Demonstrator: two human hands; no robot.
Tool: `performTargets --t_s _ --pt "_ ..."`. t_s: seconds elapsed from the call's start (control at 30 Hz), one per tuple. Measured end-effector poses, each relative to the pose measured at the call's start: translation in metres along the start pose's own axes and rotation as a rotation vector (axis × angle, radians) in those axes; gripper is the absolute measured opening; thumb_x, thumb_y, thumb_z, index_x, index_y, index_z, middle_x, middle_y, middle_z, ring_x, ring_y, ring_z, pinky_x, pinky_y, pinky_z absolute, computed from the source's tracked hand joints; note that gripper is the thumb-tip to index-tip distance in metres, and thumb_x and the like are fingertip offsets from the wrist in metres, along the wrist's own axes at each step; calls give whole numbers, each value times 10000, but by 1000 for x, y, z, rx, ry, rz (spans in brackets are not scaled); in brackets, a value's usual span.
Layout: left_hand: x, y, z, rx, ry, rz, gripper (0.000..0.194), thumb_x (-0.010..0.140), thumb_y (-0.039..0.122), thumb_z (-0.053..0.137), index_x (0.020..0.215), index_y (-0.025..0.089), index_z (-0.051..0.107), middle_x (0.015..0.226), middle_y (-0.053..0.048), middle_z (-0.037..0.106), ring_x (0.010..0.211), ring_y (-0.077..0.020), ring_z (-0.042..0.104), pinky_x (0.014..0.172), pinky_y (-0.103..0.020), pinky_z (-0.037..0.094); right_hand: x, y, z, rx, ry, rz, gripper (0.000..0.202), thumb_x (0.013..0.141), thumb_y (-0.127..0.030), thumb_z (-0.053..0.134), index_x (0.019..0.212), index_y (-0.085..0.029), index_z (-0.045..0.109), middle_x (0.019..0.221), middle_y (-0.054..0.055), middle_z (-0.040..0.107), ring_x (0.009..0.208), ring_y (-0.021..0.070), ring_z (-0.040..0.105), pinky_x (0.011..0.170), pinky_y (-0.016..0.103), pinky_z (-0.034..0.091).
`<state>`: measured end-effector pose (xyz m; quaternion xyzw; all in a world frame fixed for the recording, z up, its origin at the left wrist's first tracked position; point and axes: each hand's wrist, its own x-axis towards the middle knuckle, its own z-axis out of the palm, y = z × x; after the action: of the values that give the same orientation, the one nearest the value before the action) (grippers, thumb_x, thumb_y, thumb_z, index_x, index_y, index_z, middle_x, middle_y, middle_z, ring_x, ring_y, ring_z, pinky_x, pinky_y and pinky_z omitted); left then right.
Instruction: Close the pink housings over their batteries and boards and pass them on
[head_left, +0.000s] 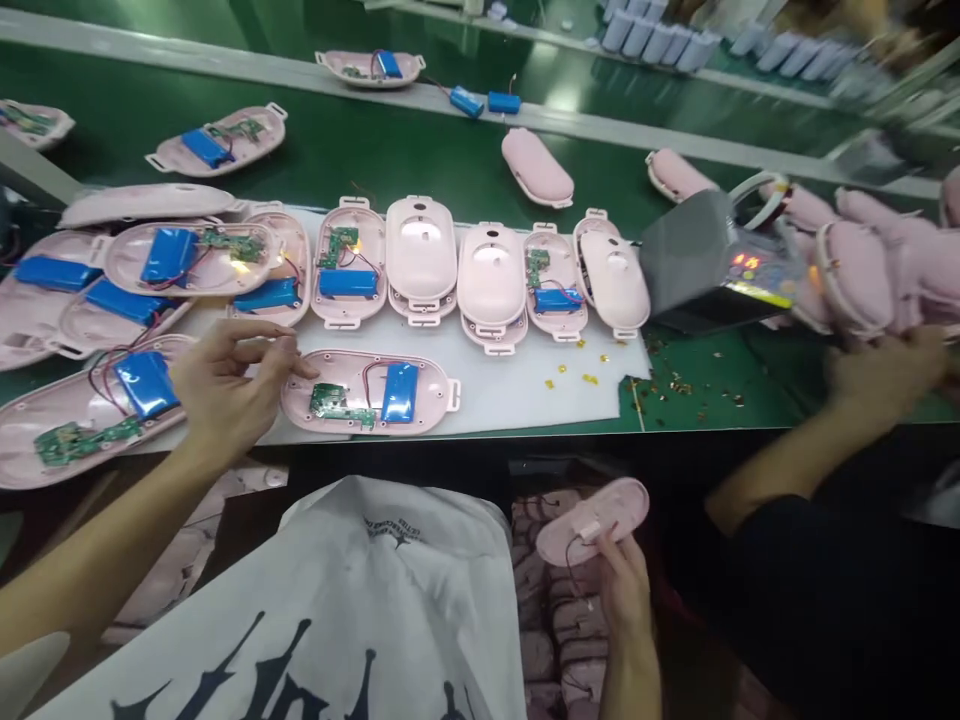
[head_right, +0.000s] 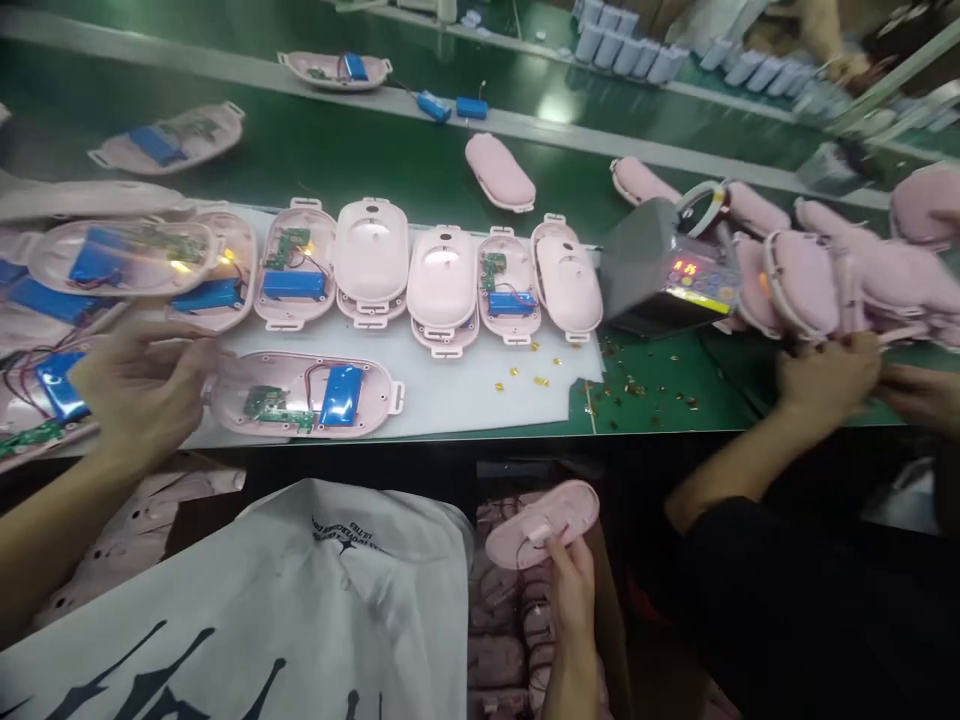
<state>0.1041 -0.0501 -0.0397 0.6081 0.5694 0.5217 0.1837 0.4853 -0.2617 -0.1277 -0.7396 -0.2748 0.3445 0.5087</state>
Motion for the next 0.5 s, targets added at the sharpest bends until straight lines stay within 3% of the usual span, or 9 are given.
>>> performTargets --t_s 0.1,0.2,0.3,0.4,0.5 --pt "0 -6 -5 13 -84 69 113 879 341 649 850 232 657 594 71 676 565 -164 681 546 -280 520 21 -53 40 97 -231 -42 419 712 -472 800 1013 -195 705 997 75 712 908 232 673 795 343 560" --pt "-2 -9 -11 -35 -217 106 133 885 317 618 812 212 653 595 36 686 517 -150 648 510 -252 503 44 -120 116 268 -325 -140 401 698 -392 793 1020 -189 668 996 51 705 873 185 656 766 284 541" --pt "-2 -8 -18 -116 -277 176 135 913 292 590 847 197 662 728 -17 727 642 -157 685 601 -249 542 50 -167 191 402 -333 -72 401 632 -349 799 961 -189 635 887 20 692 771 164 643 670 263 528" --pt "-2 -6 -23 -192 -226 282 109 939 244 594 887 194 674 952 -73 718 890 -182 697 812 -304 576 36 -182 242 407 -378 -28 451 556 -296 836 940 -183 628 858 11 686 797 181 659 691 291 548" --pt "-4 -6 -23 -194 -132 310 94 939 243 629 891 202 698 1148 -112 640 1090 -217 641 930 -365 565 13 -179 268 472 -414 -66 478 566 -271 849 990 -190 641 907 14 691 853 188 667 734 312 564"
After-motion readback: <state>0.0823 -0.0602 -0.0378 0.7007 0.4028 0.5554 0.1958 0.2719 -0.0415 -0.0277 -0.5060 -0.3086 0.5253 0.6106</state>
